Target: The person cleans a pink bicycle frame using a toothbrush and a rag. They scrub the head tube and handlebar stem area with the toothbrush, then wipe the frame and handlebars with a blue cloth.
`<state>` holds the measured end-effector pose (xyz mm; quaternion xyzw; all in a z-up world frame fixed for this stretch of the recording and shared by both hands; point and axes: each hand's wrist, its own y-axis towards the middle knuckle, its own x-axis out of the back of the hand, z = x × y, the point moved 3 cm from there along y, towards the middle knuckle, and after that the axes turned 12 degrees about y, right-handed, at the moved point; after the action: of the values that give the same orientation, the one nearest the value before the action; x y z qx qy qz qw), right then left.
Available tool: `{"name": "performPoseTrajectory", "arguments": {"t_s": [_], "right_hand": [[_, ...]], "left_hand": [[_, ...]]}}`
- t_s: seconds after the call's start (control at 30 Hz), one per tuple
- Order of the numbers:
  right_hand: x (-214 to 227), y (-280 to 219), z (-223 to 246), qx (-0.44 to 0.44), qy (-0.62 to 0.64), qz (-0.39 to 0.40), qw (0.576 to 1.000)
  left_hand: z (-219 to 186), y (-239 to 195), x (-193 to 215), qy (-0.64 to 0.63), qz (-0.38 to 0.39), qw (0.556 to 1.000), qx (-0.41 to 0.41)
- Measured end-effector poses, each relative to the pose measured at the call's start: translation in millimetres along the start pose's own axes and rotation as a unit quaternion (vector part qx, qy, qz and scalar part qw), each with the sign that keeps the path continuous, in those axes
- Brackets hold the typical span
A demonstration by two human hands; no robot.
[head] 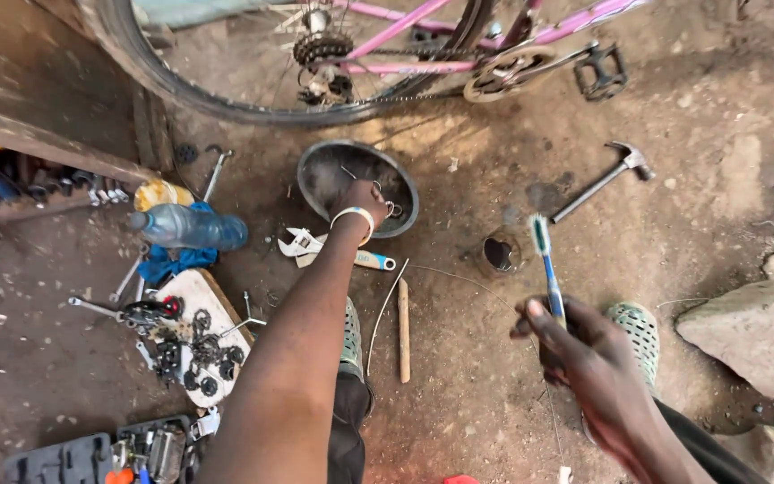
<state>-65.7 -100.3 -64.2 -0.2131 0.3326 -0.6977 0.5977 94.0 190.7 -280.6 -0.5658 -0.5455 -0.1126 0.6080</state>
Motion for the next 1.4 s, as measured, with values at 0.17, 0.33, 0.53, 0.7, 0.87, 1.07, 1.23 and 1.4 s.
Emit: {"name": "performPoseTrajectory", "arguments": {"t_s": [0.17,0.33,0.53,0.7,0.87,1.07,1.23,1.4], "right_hand": [[12,49,-71,-0.042,-0.067,0.013,0.997],[-9,59,-89,0.055,-0.310,0.053,0.948],[-50,61,-65,-0.036,-0.360,0.028,0.932],[-53,69,-61,-0.040,-0.364,0.005,0.931],[-48,70,-59,0.001,-0.336,0.018,0.942],[-43,59,-32,0.018,-0.259,-0.005,0.966],[-17,51,-8,0.099,-0.056,-0.045,0.993],[2,29,34,0.121,0.046,-0.080,0.988]], "left_hand": [[4,69,-28,-0.023,0.028,0.999,0.027],[-5,123,-47,-0.030,0.007,0.999,-0.013],[5,123,-33,-0.049,-0.033,0.997,0.045],[3,108,-17,-0.050,-0.030,0.996,0.064],[-10,114,-25,-0.096,-0.023,0.994,0.042],[-69,84,5,-0.192,-0.060,0.975,-0.095],[-130,8,47,-0.268,-0.114,0.931,-0.218],[-156,-82,80,-0.253,-0.180,0.896,-0.318]]}}
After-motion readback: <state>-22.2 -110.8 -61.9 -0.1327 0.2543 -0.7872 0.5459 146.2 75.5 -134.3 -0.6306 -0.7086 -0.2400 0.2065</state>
